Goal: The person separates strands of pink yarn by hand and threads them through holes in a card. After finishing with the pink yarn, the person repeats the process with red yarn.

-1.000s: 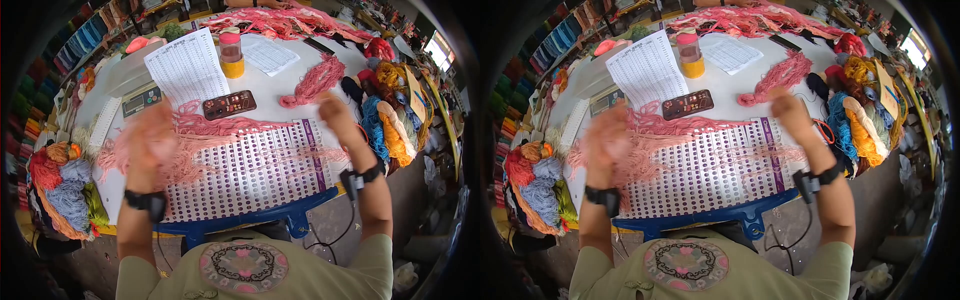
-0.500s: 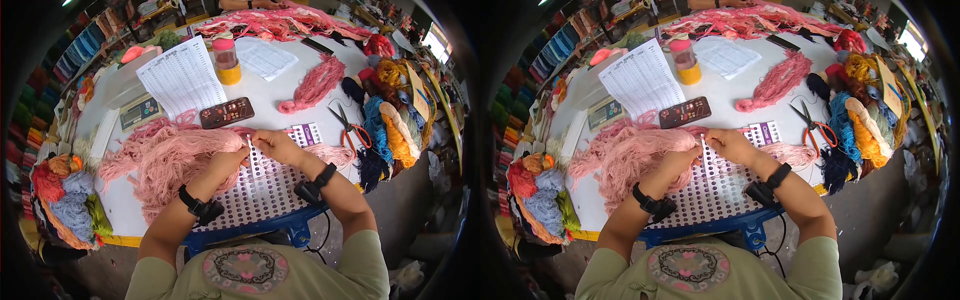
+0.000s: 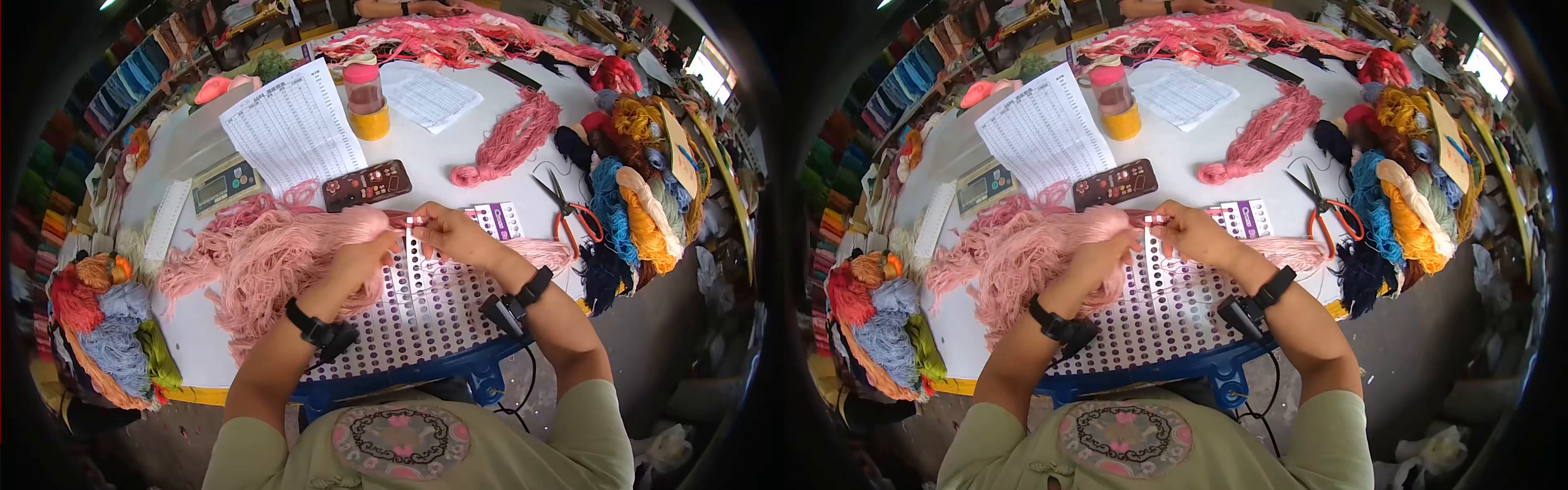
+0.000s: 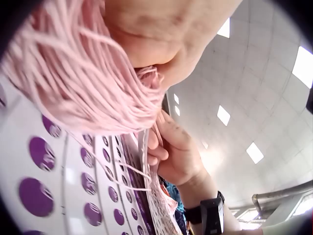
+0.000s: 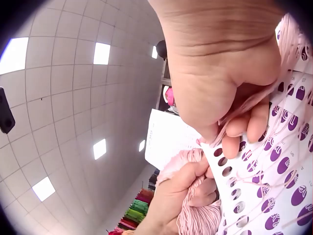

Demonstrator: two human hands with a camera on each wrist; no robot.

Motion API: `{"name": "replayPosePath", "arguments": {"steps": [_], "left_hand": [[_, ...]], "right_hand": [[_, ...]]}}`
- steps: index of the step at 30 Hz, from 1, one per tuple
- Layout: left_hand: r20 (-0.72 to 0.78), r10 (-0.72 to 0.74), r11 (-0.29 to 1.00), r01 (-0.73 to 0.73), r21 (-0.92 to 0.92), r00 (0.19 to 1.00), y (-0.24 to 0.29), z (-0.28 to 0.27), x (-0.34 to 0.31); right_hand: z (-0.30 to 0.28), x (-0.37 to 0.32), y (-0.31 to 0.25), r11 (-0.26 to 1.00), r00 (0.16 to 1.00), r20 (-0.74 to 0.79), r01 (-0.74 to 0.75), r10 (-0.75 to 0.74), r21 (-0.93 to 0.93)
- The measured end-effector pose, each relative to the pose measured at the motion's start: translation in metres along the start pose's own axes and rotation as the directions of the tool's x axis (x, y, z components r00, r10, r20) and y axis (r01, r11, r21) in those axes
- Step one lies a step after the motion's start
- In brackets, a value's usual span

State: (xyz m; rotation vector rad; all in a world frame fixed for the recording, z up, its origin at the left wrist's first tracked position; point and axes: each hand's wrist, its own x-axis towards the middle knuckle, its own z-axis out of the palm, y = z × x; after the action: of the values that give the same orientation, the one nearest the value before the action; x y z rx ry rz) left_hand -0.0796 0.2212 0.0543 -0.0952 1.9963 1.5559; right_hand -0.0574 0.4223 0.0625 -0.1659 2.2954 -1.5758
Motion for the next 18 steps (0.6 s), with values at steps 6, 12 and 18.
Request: {"name": "replayPosePath", "arguments": {"steps": [6,12,18], "left_hand": [[0.015,0.181,0.939,-0.169,-0.298,0.983,-0.013,-0.014,-0.004],[-0.026,0.141,0.921,-0.141,-0.364,0.99,-0.021,-0.009,0.005],[0.383,0.115,0.979,-0.038,-0.202,0.917,0.016,0.005,-0.018]], "right_hand": [[-0.001,0.002,0.008,0.99,0.998,0.015,0.051,-0.053,0.129],[-0.002,0.01,0.013,0.994,1.0,-0.003,0.03,-0.03,0.1],[-0.003,0.01,0.013,0.993,0.996,0.076,0.032,-0.041,0.112]]}}
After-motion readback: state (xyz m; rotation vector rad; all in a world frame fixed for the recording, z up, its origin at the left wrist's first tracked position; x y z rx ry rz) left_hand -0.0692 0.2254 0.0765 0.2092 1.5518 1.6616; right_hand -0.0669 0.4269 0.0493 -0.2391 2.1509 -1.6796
